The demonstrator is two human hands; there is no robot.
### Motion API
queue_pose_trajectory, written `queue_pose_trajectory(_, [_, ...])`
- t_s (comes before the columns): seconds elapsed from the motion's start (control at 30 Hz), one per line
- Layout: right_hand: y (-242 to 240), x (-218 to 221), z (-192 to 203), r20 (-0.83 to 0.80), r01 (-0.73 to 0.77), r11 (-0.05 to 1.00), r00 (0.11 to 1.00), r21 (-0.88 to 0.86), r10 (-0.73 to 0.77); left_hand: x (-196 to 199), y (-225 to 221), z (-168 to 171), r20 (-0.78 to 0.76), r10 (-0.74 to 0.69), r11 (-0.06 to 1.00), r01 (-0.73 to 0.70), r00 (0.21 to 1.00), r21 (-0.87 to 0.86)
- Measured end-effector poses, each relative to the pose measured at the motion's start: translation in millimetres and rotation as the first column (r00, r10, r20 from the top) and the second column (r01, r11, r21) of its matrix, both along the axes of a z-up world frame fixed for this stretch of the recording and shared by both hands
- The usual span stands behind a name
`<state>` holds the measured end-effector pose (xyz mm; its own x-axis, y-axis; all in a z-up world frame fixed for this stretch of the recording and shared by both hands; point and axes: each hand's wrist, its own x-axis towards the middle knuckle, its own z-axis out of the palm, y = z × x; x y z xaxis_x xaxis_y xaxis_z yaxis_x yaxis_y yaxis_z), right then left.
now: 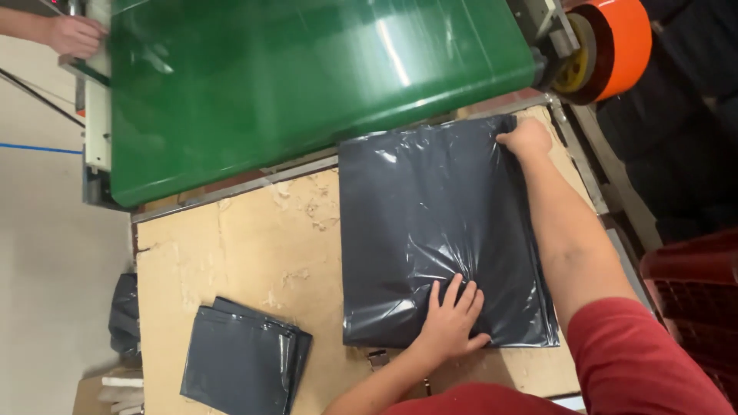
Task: The person repeatedly picks black plastic sheets from a red basket, folds them on a cardboard work surface, and stacks the folded sheets. The person then places the folded stacks back into the red basket. The process is repeated multiple times throughout the clip.
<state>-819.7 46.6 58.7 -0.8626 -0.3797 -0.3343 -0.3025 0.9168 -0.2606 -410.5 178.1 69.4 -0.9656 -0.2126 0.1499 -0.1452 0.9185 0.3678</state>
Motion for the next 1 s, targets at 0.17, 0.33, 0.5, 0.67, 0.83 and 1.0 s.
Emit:
queue_pose_trajectory(0.17, [-5, 2, -8, 0.069, 0.039, 0.998, 0.997, -0.05, -0.036, -32, -16, 5, -0.009, -0.041, 0.995, 0.04, 0.999, -0.089])
queue_pose_trajectory(0.33, [-7, 14, -27, -0.07, -0.154, 0.967, 0.987, -0.203, 0.143, -93, -44, -22, 0.096, -0.082, 0.992, 0.072, 0.992, 0.103])
queue_pose_trajectory(0.5, [48, 87, 51, -0.285, -0.378, 0.787, 0.921, -0.487, 0.266, -121, -100, -7, 0.188, 0.033, 0.472, -0.181, 0.982, 0.863])
queue_pose_trajectory(0.67, [199, 161, 86, -0.338, -0.517, 0.438, 0.84, -0.735, 0.424, -53, -169, -34, 0.131, 0.205, -0.737, 0.065, 0.97, 0.672])
queue_pose_trajectory(0.83, [288, 199, 59, -0.321, -0.564, 0.499, 0.809, -0.658, 0.492, 30, -244, -43, 0.205, 0.311, -0.719, 0.089, 0.928, 0.69])
queue_pose_trajectory(1.0, [326, 223, 29, -0.308, -0.554, 0.634, 0.831, -0.54, 0.463, 86, -237, -102, 0.337, 0.368, -0.732, 0.046, 0.867, 0.68])
